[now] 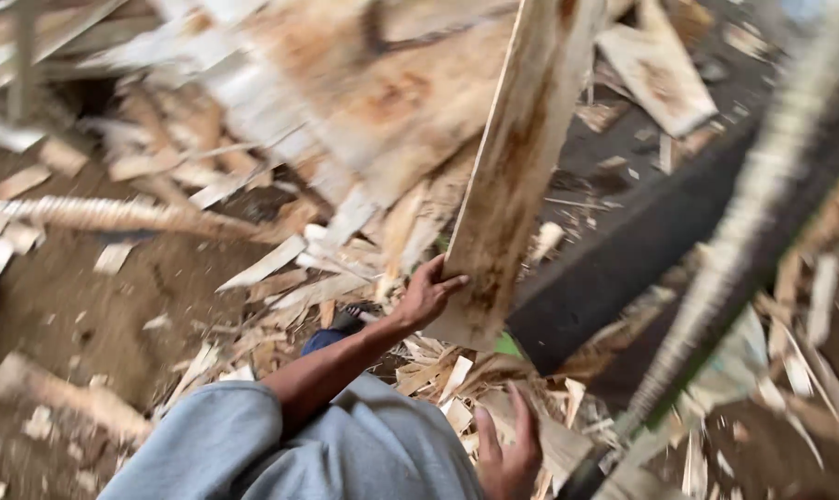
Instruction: Trimming thin sheets of wood veneer using a manual lever cutter in a workshop.
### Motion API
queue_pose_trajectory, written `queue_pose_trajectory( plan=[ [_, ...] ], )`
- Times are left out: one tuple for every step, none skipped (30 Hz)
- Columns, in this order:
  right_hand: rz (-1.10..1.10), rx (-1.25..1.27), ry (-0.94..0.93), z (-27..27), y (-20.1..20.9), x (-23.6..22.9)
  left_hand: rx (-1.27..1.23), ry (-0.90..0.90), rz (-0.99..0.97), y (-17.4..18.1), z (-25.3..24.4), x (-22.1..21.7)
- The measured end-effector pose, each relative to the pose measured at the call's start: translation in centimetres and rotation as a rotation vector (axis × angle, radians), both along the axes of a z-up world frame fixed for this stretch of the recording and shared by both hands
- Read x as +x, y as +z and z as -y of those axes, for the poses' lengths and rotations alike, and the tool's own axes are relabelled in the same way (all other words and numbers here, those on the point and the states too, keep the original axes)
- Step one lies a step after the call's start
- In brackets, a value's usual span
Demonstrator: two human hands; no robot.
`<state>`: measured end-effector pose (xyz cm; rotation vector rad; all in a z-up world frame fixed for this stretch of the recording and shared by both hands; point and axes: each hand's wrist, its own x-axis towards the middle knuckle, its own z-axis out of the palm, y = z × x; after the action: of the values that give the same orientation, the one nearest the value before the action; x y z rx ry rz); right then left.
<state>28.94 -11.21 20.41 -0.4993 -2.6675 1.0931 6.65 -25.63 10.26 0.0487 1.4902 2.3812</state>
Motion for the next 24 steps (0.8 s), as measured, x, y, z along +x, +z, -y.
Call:
queue_pose_trajectory(
  plan=[
    [0.010,-0.004,0.051,-0.4,-3.4,-0.6,-0.004,0.051,0.010,-0.1,1.4,0.4],
    [0.141,-0.318,0.036,-0.8,-6.8,-1.3,0.059,0.103,0.016,0.0,2.3,0.1],
    [0.281,-0.628,0.020,-1.2,-10.0,-2.3,0.123,0.156,0.021,0.2,3.2,-0.3],
    [0.279,-0.620,0.044,-1.7,-12.4,-2.9,0.129,0.178,0.011,0.5,4.6,-0.9],
    [0.279,-0.585,0.052,-2.3,-14.8,-3.8,0.100,0.223,0.002,0.8,6.1,-1.7],
    [0.278,-0.553,0.053,-2.6,-17.2,-4.6,0.067,0.264,-0.004,0.9,7.7,-2.4],
    [0.277,-0.549,0.071,-2.9,-19.2,-5.2,0.069,0.280,-0.010,2.4,9.6,-3.1],
    [0.351,-0.572,0.036,-2.8,-21.3,-6.2,0.026,0.306,0.005,3.9,11.7,-4.1],
    [0.426,-0.594,-0.001,-2.7,-23.4,-7.4,-0.018,0.332,0.021,5.4,13.8,-5.3],
    [0.417,-0.592,0.011,-2.7,-26.5,-8.5,-0.016,0.341,0.009,6.0,16.3,-7.3],
    [0.507,-0.595,-0.002,-2.8,-29.7,-9.6,-0.144,0.387,0.019,6.6,18.7,-9.3],
    [0.606,-0.589,-0.014,-3.3,-32.6,-10.2,-0.270,0.435,0.037,7.1,20.8,-10.8],
    [0.604,-0.582,-0.005,-1.9,-32.7,-12.2,-0.264,0.445,0.035,9.1,24.1,-15.0],
    [0.605,-0.623,0.027,-0.3,-32.7,-14.5,-0.223,0.479,-0.019,11.2,27.7,-19.1],
    [0.607,-0.664,0.059,1.2,-32.7,-16.7,-0.183,0.512,-0.074,13.4,31.3,-23.0],
    [0.604,-0.669,0.067,3.4,-31.6,-19.1,-0.188,0.518,-0.080,12.6,35.5,-29.2],
    [0.535,-0.654,0.092,5.4,-30.6,-21.3,-0.105,0.622,-0.084,12.1,39.4,-34.8],
    [0.467,-0.638,0.111,7.1,-29.4,-23.1,-0.020,0.722,-0.085,11.5,42.7,-40.1],
    [0.465,-0.642,0.115,9.4,-26.9,-25.0,-0.023,0.724,-0.090,11.3,43.2,-40.7],
    [0.452,-0.630,0.082,11.4,-24.3,-27.4,-0.026,0.798,-0.114,11.0,43.4,-41.7],
    [0.439,-0.617,0.049,13.3,-21.8,-29.7,-0.028,0.872,-0.139,10.7,43.5,-42.6],
    [0.440,-0.626,0.040,15.6,-18.5,-30.6,-0.035,0.862,-0.137,10.9,41.5,-40.3],
    [0.476,-0.520,0.042,17.7,-15.3,-31.4,-0.194,0.720,-0.016,10.9,39.4,-37.9],
    [0.517,-0.408,0.046,19.4,-12.0,-32.1,-0.346,0.576,0.108,10.6,37.0,-35.1]
  ],
)
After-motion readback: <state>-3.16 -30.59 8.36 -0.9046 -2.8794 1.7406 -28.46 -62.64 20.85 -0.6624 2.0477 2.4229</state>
